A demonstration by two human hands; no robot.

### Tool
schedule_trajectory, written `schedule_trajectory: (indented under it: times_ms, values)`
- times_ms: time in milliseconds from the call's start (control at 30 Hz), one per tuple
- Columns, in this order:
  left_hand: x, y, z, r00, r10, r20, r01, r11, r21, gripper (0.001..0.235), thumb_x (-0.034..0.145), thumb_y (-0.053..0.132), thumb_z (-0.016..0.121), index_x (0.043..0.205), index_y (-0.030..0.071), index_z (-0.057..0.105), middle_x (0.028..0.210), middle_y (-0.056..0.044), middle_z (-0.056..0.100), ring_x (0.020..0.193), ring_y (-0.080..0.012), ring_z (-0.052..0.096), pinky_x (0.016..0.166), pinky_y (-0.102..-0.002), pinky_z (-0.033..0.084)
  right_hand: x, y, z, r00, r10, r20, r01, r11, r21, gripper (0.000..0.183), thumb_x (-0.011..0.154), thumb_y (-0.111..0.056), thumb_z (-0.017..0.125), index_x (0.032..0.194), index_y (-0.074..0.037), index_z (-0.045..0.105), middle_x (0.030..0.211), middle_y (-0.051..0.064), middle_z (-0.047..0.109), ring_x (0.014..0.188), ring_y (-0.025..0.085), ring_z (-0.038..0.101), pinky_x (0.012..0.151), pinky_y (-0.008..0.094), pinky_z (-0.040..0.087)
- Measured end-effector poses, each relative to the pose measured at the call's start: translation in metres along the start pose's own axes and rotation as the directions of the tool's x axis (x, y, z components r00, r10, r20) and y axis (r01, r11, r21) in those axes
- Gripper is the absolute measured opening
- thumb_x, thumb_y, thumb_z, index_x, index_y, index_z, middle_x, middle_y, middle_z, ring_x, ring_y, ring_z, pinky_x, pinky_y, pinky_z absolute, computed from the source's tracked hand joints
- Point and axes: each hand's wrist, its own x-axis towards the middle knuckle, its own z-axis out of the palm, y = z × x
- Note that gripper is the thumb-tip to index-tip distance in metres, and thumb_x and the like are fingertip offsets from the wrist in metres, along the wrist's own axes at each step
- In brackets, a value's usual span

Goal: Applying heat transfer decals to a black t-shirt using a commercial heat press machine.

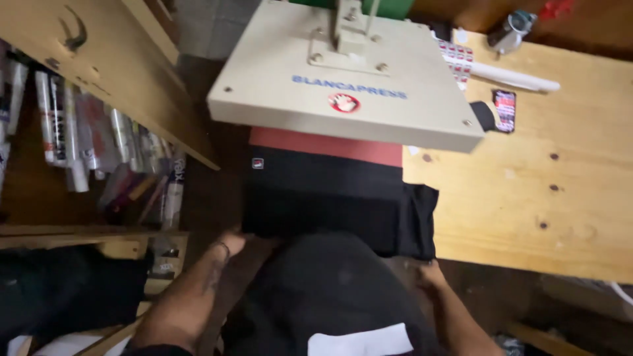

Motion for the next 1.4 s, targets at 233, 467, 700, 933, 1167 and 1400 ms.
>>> schedule_trajectory:
  times_ms: [233, 467, 700, 933, 1167, 1400]
  values:
    - [-0.073, 0.061, -0.007, 0.994, -0.041, -0.106, 0.023, 0.986, -0.166, 0.044, 0.090, 0.033, 0.075, 0.128, 0.009, 0.072, 0.129, -0.012, 0.072, 0.119, -0.0247, 0.065, 0.101, -0.037, 0.049, -0.042, -0.097, -0.061, 0.930, 0.368, 0.005, -0.295, 0.736, 0.610, 0.049, 0.089, -0.036, 0.078, 0.108, 0.008, 0.066, 0.080, 0.012, 0.060, 0.070, 0.027, 0.054, 0.068, 0.043, 0.046]
    - [-0.223, 0.315, 0.105, 0.709, 0.704, 0.047, -0.696, 0.688, 0.206, 0.065, 0.076, 0.031, 0.085, 0.133, 0.008, 0.064, 0.132, -0.018, 0.065, 0.127, -0.0331, 0.059, 0.111, -0.043, 0.044, -0.178, -0.168, -0.133, 0.954, -0.246, -0.174, 0.294, 0.887, 0.355, 0.031, 0.095, -0.032, 0.070, 0.094, -0.001, 0.071, 0.075, 0.003, 0.067, 0.070, 0.012, 0.061, 0.065, 0.031, 0.048]
    - [-0.324, 0.488, 0.187, 0.267, 0.886, 0.378, -0.925, 0.125, 0.359, 0.070, 0.066, 0.025, 0.082, 0.131, 0.008, 0.063, 0.118, -0.018, 0.068, 0.118, -0.0403, 0.060, 0.112, -0.055, 0.036, -0.318, -0.197, -0.186, 0.824, -0.535, -0.187, 0.529, 0.608, 0.592, 0.020, 0.096, -0.025, 0.068, 0.098, -0.005, 0.072, 0.083, -0.005, 0.072, 0.075, 0.005, 0.062, 0.068, 0.025, 0.054]
    - [-0.437, 0.551, 0.127, 0.095, 0.943, 0.320, -0.965, 0.009, 0.262, 0.023, 0.079, 0.011, 0.075, 0.102, 0.011, 0.075, 0.088, -0.009, 0.074, 0.087, -0.0300, 0.072, 0.081, -0.042, 0.057, -0.318, -0.144, -0.160, 0.636, -0.605, -0.478, 0.740, 0.654, 0.156, 0.069, 0.066, -0.033, 0.094, 0.121, -0.005, 0.064, 0.111, 0.007, 0.062, 0.106, 0.016, 0.059, 0.086, 0.032, 0.051]
    - [-0.506, 0.514, 0.053, 0.250, 0.968, -0.009, -0.923, 0.241, 0.299, 0.016, 0.094, 0.012, 0.078, 0.106, 0.005, 0.072, 0.096, -0.007, 0.074, 0.088, -0.0175, 0.075, 0.080, -0.029, 0.058, -0.317, -0.091, -0.173, 0.862, -0.502, -0.075, 0.489, 0.783, 0.385, 0.029, 0.082, -0.022, 0.083, 0.104, -0.004, 0.076, 0.093, 0.004, 0.074, 0.091, 0.013, 0.064, 0.082, 0.031, 0.053]
    - [-0.518, 0.429, -0.005, 0.428, 0.897, 0.116, -0.901, 0.413, 0.130, 0.026, 0.090, 0.021, 0.082, 0.112, 0.009, 0.076, 0.108, -0.005, 0.077, 0.103, -0.0185, 0.072, 0.090, -0.034, 0.057, -0.354, -0.121, -0.220, 0.882, -0.432, -0.189, 0.466, 0.858, 0.217, 0.025, 0.080, -0.005, 0.077, 0.103, -0.005, 0.068, 0.091, 0.002, 0.073, 0.081, 0.013, 0.065, 0.075, 0.033, 0.056]
